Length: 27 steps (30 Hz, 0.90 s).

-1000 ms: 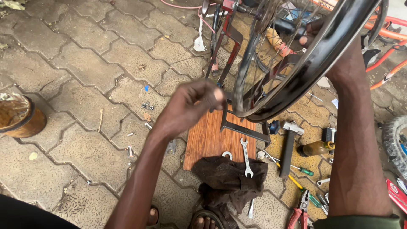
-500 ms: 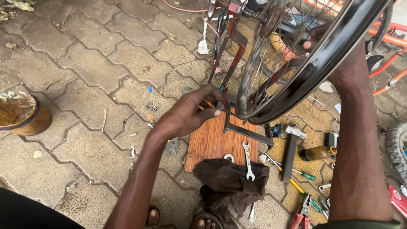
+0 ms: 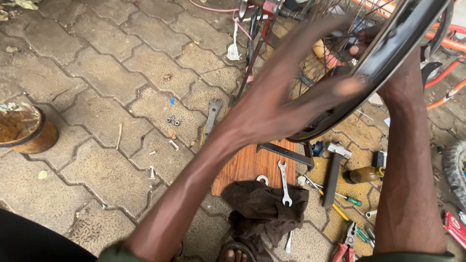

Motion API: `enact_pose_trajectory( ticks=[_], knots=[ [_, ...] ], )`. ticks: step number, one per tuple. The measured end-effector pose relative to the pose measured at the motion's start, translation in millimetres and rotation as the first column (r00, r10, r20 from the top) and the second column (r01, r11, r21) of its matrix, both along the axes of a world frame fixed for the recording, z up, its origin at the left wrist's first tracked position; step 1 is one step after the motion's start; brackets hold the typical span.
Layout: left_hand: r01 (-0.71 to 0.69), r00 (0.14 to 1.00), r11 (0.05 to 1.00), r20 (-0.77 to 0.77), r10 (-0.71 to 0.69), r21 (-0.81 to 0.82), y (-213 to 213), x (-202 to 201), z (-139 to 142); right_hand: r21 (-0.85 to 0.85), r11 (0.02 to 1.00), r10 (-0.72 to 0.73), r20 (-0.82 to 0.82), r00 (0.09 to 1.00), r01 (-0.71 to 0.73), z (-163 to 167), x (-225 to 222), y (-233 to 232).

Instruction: The person works on a bicycle wheel mounted on a repair stand, manipulating the rim and hub area by hand and fitting a small metal part onto the wheel. They pick up a wrench from the ground, use it on the wheel, and continue pressing and adjusting the rim and spokes throughout the episode.

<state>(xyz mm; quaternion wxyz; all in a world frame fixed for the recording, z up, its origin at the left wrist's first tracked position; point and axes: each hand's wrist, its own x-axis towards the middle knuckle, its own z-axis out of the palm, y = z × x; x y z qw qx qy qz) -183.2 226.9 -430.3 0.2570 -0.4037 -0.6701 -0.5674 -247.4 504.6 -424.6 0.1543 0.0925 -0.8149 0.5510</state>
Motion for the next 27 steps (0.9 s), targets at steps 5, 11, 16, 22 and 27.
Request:
enact_pose_trajectory(
  ticks=[5, 11, 16, 22, 27],
  knots=[
    [-0.006, 0.996, 1.0, -0.092, 0.008, 0.021, 27.7, -7.5, 28.8, 0.135, 0.988, 0.091, -0.111, 0.99, -0.076, -2.0, -2.8, 4.6],
    [0.082, 0.978, 0.997, 0.196, -0.078, -0.014, 13.5, -5.0, -29.4, 0.459, 0.888, 0.103, -0.245, 0.964, 0.022, -5.7, -5.4, 7.5],
    [-0.02, 0.873, 0.995, 0.487, -0.03, 0.095, -5.5, -14.2, -59.9, 0.379, 0.925, 0.012, -0.143, 0.99, 0.044, -3.3, -1.0, 1.7],
    [0.035, 0.999, 0.994, -0.002, -0.035, 0.102, 3.9, -17.2, -17.5, 0.387, 0.922, 0.087, -0.19, 0.978, -0.007, -6.7, -3.9, 5.3],
    [0.02, 0.995, 0.996, -0.102, -0.012, 0.084, 11.0, -8.7, 19.2, 0.131, 0.981, 0.166, -0.177, 0.97, -0.144, -11.9, -6.9, 14.1]
  ],
)
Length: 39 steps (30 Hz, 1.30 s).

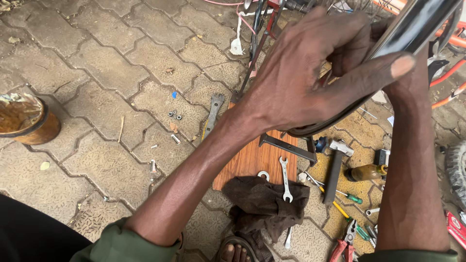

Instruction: The person works on a bicycle wheel mounted on a repair stand, manipulating the rim and hub area by hand and fitting a small metal part onto the wheel. They pick up a wrench from the ground, use it on the wheel, and continue pressing and adjusting the rim and spokes throughout the episode.

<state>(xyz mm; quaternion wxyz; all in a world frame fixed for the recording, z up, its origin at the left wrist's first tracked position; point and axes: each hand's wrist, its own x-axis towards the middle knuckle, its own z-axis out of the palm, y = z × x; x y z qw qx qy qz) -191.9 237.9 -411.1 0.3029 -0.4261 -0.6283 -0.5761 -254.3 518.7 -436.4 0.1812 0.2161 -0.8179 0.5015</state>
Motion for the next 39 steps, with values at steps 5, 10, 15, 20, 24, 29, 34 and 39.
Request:
enact_pose_trajectory(
  ticks=[5, 10, 15, 20, 24, 29, 34, 39],
  knots=[
    [-0.021, 1.0, 1.0, 0.017, 0.021, -0.018, -1.4, 2.1, 3.2, -0.23, 0.973, 0.046, 0.14, 0.989, -0.013, 3.3, -1.0, -5.3],
    [0.009, 1.0, 0.995, 0.014, -0.008, -0.099, 1.8, -4.6, -10.5, 0.27, 0.961, -0.033, -0.126, 0.991, 0.067, 6.7, 0.0, -11.5],
    [0.003, 0.989, 0.999, 0.147, -0.009, 0.035, 16.6, -13.6, 7.5, 0.133, 0.97, -0.211, 0.038, 0.977, 0.205, 5.7, -0.7, -7.3],
    [-0.05, 0.999, 0.993, 0.024, 0.048, 0.11, 22.6, -20.8, 34.1, -0.094, 0.995, -0.036, -0.007, 0.999, 0.035, 1.7, -2.1, -5.8],
    [-0.119, 0.993, 0.977, -0.039, 0.114, -0.178, -0.8, -1.4, 12.1, 0.08, 0.996, -0.028, -0.051, 0.998, 0.032, 6.5, -2.0, -11.7],
    [-0.053, 0.998, 0.996, 0.014, 0.054, -0.069, 4.4, 8.6, -1.5, 0.264, 0.939, -0.159, -0.238, 0.958, 0.222, 15.4, 16.8, -29.6],
    [-0.072, 0.997, 0.991, 0.01, 0.073, -0.117, 6.3, 3.8, -2.3, 0.167, 0.766, -0.43, -0.585, 0.688, 0.621, -51.4, 103.7, -48.4],
    [-0.042, 0.999, 0.995, -0.003, 0.042, -0.095, 2.1, 6.0, -0.6, 0.245, 0.738, -0.645, -0.02, 0.764, 0.629, -173.6, 169.2, -79.0]
  ],
)
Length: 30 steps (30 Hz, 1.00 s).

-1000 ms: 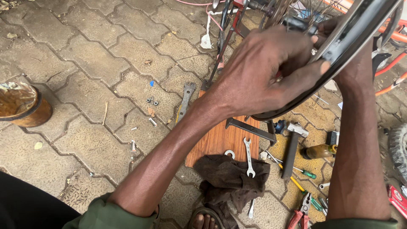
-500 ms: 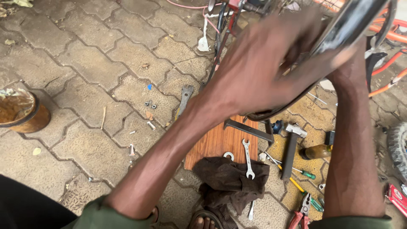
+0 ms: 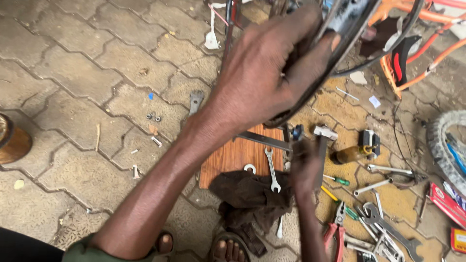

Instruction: The person works on a bicycle wheel mounted on a repair stand, manipulating the rim and hub area by hand and fitting a small metal part onto the wheel. They pick up a wrench from the ground, use it on the wheel, and continue pressing and adjusting the rim and spokes throughout the episode.

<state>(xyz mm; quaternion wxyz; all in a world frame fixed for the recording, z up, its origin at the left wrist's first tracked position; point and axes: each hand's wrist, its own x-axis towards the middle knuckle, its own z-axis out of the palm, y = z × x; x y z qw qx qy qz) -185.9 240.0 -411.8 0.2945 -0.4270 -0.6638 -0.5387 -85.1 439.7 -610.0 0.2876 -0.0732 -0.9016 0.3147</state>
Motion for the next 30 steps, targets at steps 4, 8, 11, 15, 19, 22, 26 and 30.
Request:
enact_pose_trajectory(
  ticks=[4, 8, 11, 15, 19, 22, 26, 30],
  knots=[
    [-0.049, 0.998, 0.999, 0.041, 0.049, -0.008, -9.3, 12.4, 3.0, -0.217, 0.963, 0.236, 0.409, 0.882, -0.157, -40.1, 35.1, -31.5],
    [-0.036, 0.995, 0.999, 0.09, 0.038, -0.022, -12.3, 16.2, 4.4, -0.135, 0.982, 0.182, 0.48, 0.859, -0.133, -48.9, 38.2, -49.6],
    [-0.029, 0.996, 0.999, 0.08, 0.03, -0.018, -11.4, 13.7, 2.7, -0.131, 0.978, 0.207, 0.525, 0.825, -0.162, -52.7, 33.4, -50.6],
    [-0.035, 0.997, 0.998, 0.07, 0.039, -0.053, -11.6, 9.1, -1.1, -0.198, 0.974, 0.217, 0.699, 0.681, -0.107, -63.6, 33.4, -41.1],
    [-0.028, 0.995, 0.998, 0.093, 0.034, -0.065, -12.1, 5.3, -3.6, -0.535, 0.839, 0.141, 0.387, 0.911, 0.098, -55.7, 43.6, -25.3],
    [0.012, 0.992, 0.999, 0.125, -0.007, -0.041, -11.1, 3.7, -5.5, -0.864, 0.39, -0.078, 0.313, 0.947, 0.317, -23.3, 46.1, -10.9],
    [0.031, 0.977, 0.998, 0.213, -0.019, -0.051, -7.8, 0.7, -8.5, -0.918, 0.392, -0.017, -0.078, 0.997, -0.065, 42.9, 45.3, 1.0],
    [0.034, 0.99, 0.999, 0.137, -0.029, -0.03, -9.7, -0.1, -10.5, -0.781, 0.585, 0.106, -0.197, 0.975, -0.221, 98.0, 36.5, -11.5]
  ],
)
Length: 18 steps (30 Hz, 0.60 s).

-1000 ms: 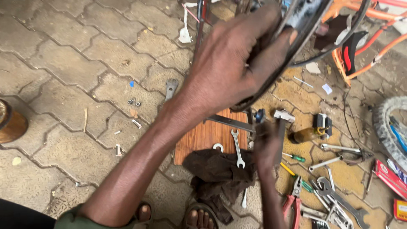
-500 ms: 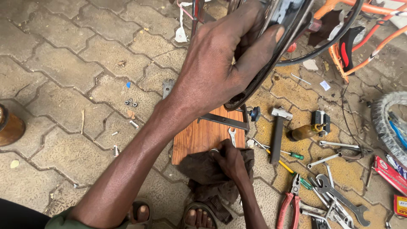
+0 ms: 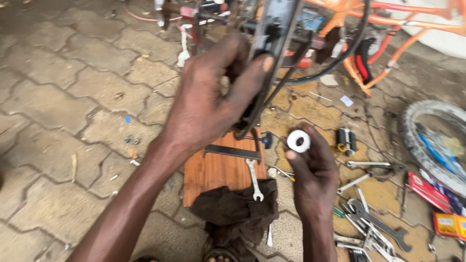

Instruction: The person works on a bicycle wheel mounted on a repair stand, manipulating the rim and hub area by hand and fitting a small metal part onto the wheel. They pick up a wrench from the ground, use it on the wheel, and continue pressing and adjusting the rim and spokes throughout the episode.

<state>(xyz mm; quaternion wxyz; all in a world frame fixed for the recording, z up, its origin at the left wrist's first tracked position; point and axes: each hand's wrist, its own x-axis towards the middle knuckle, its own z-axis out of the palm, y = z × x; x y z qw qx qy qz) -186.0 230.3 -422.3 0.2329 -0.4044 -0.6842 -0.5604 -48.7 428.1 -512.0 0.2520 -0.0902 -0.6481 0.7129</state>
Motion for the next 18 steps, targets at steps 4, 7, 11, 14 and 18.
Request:
enact_pose_trajectory(
  ticks=[4, 7, 11, 14, 18],
  knots=[
    [-0.027, 1.0, 0.999, -0.015, 0.026, -0.04, -4.5, 3.7, 2.7, 0.14, 0.99, -0.012, 0.048, 0.999, 0.005, 27.2, -10.9, -14.2],
    [-0.062, 0.997, 0.995, 0.041, 0.066, -0.075, -5.2, 7.3, 6.4, 0.128, 0.99, 0.067, -0.032, 0.997, -0.062, 29.6, -17.8, -18.6],
    [-0.033, 0.995, 0.997, 0.093, 0.039, -0.073, -5.9, 9.7, 9.2, 0.114, 0.985, 0.135, -0.072, 0.988, -0.126, 21.1, -21.4, -18.8],
    [-0.019, 0.995, 0.998, 0.097, 0.025, -0.065, -6.6, 9.5, 9.3, 0.117, 0.982, 0.16, -0.098, 0.982, -0.148, 14.0, -23.1, -19.3],
    [0.012, 0.999, 1.0, 0.047, -0.011, -0.009, -5.9, 9.0, 9.2, 0.162, 0.975, 0.177, -0.132, 0.975, -0.155, 9.0, -24.7, -20.8]
  ],
)
